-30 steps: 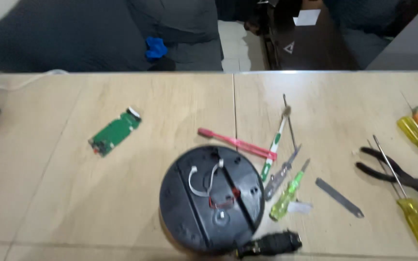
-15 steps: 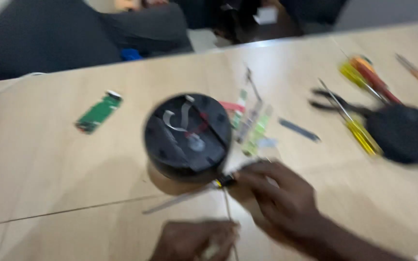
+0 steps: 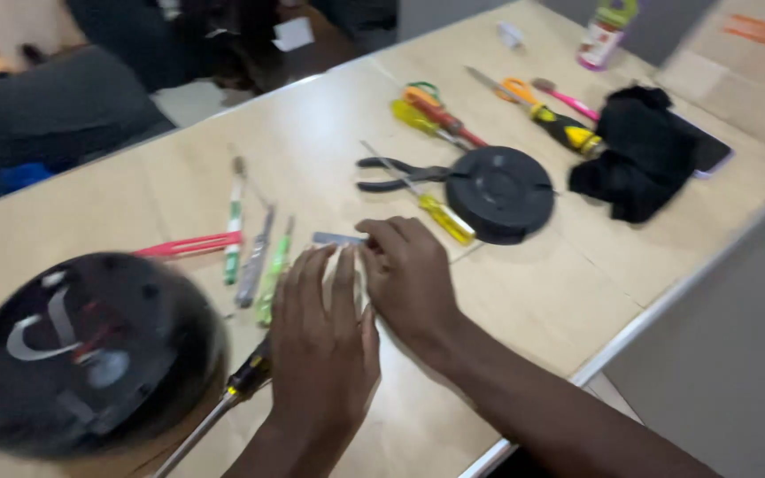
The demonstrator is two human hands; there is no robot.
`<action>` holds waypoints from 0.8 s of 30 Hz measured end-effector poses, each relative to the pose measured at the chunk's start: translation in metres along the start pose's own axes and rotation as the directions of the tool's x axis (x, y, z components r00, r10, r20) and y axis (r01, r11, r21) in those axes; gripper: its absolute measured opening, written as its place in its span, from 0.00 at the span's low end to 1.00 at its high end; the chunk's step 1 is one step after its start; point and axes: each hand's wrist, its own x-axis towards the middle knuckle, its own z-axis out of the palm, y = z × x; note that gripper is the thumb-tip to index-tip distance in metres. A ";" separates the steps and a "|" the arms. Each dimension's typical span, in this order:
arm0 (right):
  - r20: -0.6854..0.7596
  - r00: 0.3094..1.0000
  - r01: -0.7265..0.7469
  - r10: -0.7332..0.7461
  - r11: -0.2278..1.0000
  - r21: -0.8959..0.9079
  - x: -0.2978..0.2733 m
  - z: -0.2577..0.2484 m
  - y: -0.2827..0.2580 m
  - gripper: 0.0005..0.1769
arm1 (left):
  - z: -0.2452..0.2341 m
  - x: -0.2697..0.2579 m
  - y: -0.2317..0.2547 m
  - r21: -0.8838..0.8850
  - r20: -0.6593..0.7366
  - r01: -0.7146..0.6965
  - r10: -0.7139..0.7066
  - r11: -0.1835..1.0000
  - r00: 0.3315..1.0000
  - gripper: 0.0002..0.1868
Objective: Disassembling an electronic device by removing screws and extracting the internal circuit board for inspection or repair.
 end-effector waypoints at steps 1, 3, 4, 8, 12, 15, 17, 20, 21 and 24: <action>0.033 0.998 -0.057 0.058 0.998 -0.029 -0.003 0.001 0.001 0.13 | 0.006 -0.002 0.002 0.069 0.018 0.010 -0.011 0.998 1.000 0.28; 0.059 0.997 -0.058 0.058 0.998 -0.004 -0.005 0.001 -0.001 0.09 | 0.004 -0.005 0.002 0.065 0.085 0.004 -0.010 0.998 0.996 0.30; 0.083 0.996 -0.015 0.012 0.999 0.032 0.000 0.002 0.001 0.06 | 0.006 -0.002 0.001 0.080 0.112 0.014 -0.023 0.997 0.993 0.32; 0.144 0.989 -0.037 0.029 0.998 0.055 0.002 -0.003 -0.005 0.05 | 0.012 -0.007 -0.004 0.146 0.117 -0.012 -0.005 0.989 0.993 0.27; 0.168 0.986 -0.019 0.010 0.998 0.052 0.001 0.001 -0.003 0.05 | 0.008 -0.009 -0.008 0.117 0.183 -0.016 -0.005 0.993 0.983 0.31; 0.146 0.989 0.024 -0.031 0.998 0.052 0.001 0.004 0.004 0.04 | 0.001 -0.011 -0.010 -0.004 0.161 -0.053 0.053 0.999 0.986 0.31; 0.143 0.987 0.056 -0.067 0.995 0.083 -0.003 0.004 0.009 0.03 | -0.011 -0.019 -0.009 -0.080 0.123 -0.059 0.069 0.995 0.990 0.28; 0.111 0.987 0.104 -0.113 0.991 0.081 -0.003 0.006 0.006 0.02 | -0.046 -0.037 -0.015 -0.244 0.067 -0.177 0.198 0.954 0.978 0.15; 0.113 0.989 0.094 -0.100 0.994 0.061 -0.001 0.003 0.002 0.03 | -0.059 -0.045 -0.019 -0.380 -0.007 -0.203 0.217 0.902 0.976 0.12; 0.139 0.987 0.070 -0.083 0.993 0.095 0.003 -0.007 -0.019 0.05 | -0.109 -0.059 -0.022 -0.513 -0.034 -0.166 0.174 0.842 0.984 0.08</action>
